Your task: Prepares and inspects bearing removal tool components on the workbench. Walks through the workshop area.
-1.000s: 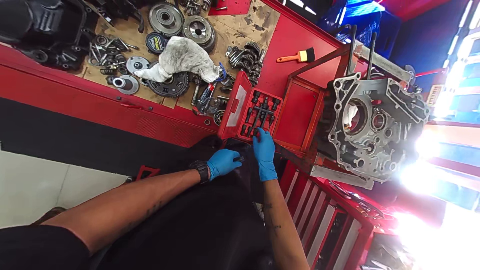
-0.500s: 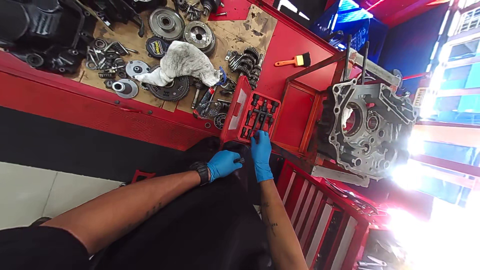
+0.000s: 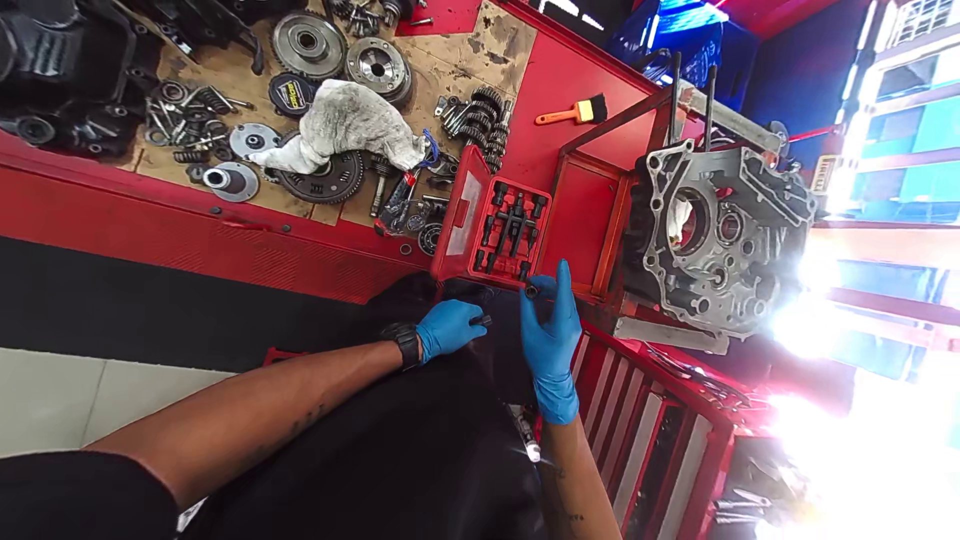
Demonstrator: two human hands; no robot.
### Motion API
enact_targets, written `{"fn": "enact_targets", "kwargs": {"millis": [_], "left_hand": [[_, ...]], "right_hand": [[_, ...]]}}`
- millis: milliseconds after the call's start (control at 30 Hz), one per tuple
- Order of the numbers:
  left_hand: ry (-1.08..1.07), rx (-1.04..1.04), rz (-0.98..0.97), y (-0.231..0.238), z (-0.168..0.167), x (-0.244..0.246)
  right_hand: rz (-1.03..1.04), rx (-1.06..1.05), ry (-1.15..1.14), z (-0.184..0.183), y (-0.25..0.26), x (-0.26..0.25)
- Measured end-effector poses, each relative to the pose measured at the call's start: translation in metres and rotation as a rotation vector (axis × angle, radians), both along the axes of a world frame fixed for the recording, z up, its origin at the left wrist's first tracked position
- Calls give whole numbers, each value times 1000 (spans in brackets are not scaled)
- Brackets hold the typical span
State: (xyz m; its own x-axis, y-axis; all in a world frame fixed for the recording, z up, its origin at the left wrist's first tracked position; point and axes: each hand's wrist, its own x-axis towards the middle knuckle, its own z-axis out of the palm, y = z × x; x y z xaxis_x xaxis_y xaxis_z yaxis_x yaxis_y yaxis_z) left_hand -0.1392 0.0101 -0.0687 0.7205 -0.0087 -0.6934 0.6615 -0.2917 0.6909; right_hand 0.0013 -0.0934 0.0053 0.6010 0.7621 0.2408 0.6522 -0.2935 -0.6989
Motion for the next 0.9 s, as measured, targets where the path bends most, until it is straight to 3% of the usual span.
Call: {"fn": "enact_targets", "kwargs": {"millis": [500,567,767,900], "left_hand": [[-19,12,-36,-5,5,3],[-20,16,-30,-6,5,2],[-31,11,-23,-8,5,2],[-32,10,-38,-7,10,4]], "right_hand": [[-16,87,72,21,-8,-4],[-29,143,247,24,-7,-6],[-47,489,1198,38,-10,-16],[4,588,1417,41,-14,-25]]}}
